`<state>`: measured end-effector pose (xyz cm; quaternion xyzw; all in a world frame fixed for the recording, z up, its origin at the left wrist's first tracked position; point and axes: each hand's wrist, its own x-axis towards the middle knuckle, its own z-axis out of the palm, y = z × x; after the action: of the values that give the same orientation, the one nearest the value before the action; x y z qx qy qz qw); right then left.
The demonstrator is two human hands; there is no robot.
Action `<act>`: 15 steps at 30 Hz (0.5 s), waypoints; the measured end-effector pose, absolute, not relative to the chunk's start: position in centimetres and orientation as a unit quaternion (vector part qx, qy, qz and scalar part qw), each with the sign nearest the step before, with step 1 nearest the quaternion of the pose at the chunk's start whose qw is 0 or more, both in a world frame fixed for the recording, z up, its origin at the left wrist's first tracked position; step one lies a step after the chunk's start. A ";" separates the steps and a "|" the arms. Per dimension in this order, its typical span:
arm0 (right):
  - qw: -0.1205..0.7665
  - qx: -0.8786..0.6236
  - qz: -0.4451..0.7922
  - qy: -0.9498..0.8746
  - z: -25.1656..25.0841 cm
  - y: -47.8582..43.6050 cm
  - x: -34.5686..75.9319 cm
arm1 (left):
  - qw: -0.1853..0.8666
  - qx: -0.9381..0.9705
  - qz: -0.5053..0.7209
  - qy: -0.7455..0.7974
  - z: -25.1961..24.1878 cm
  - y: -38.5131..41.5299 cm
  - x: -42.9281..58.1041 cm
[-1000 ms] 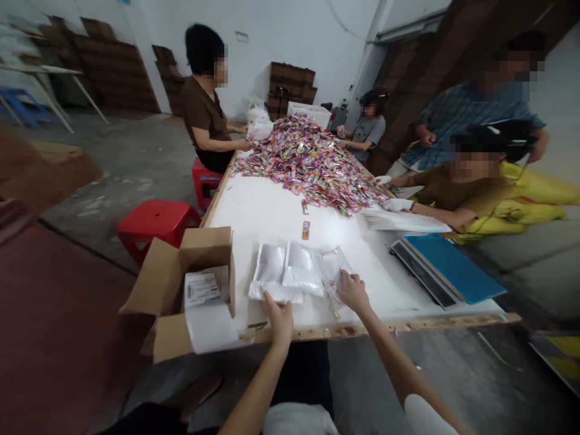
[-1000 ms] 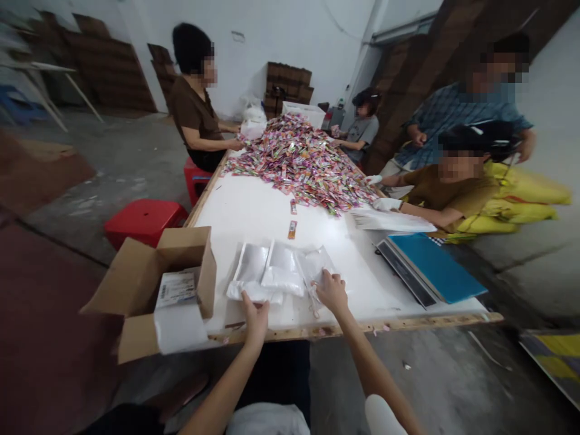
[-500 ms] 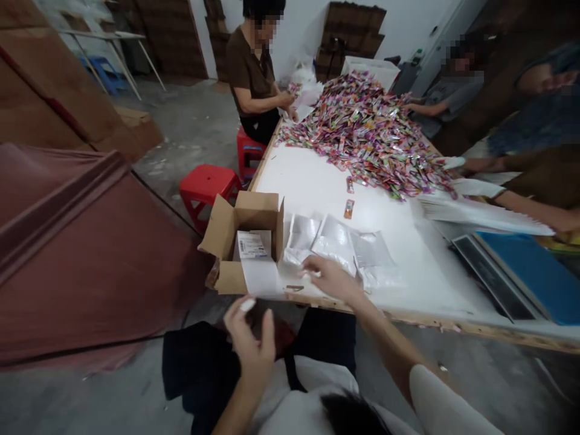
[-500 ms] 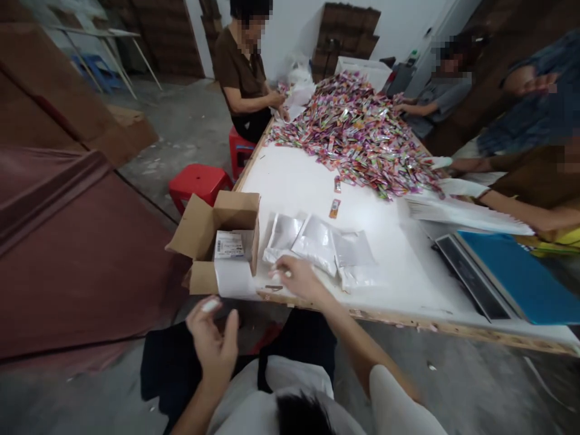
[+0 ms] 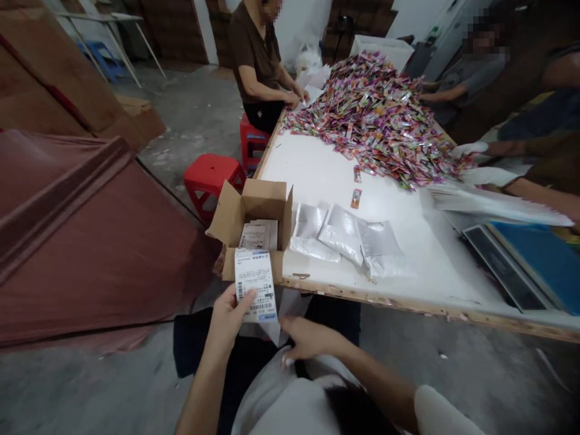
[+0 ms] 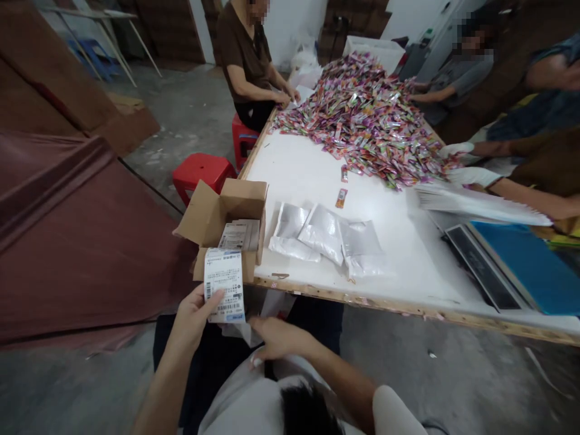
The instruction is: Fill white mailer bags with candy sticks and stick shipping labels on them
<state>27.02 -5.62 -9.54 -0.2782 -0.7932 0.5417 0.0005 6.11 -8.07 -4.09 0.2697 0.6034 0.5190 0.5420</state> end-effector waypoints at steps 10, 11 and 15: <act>0.422 -0.329 0.641 -0.550 -5.3 -2.8 23.1 | 0.552 0.330 0.507 0.574 -4.8 -9.9 6.8; 0.419 -0.324 0.612 -0.587 -5.3 -3.0 23.0 | 0.552 0.300 0.526 0.573 -4.6 -9.5 6.6; 0.354 -0.296 0.523 -0.717 -5.7 -4.0 24.5 | 0.613 0.155 0.531 0.564 -3.0 -7.4 6.2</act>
<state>24.46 -4.04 -5.65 -0.2960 -0.7166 0.5230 0.3539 6.16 -7.40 -3.03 0.1549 0.5640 0.5309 0.6133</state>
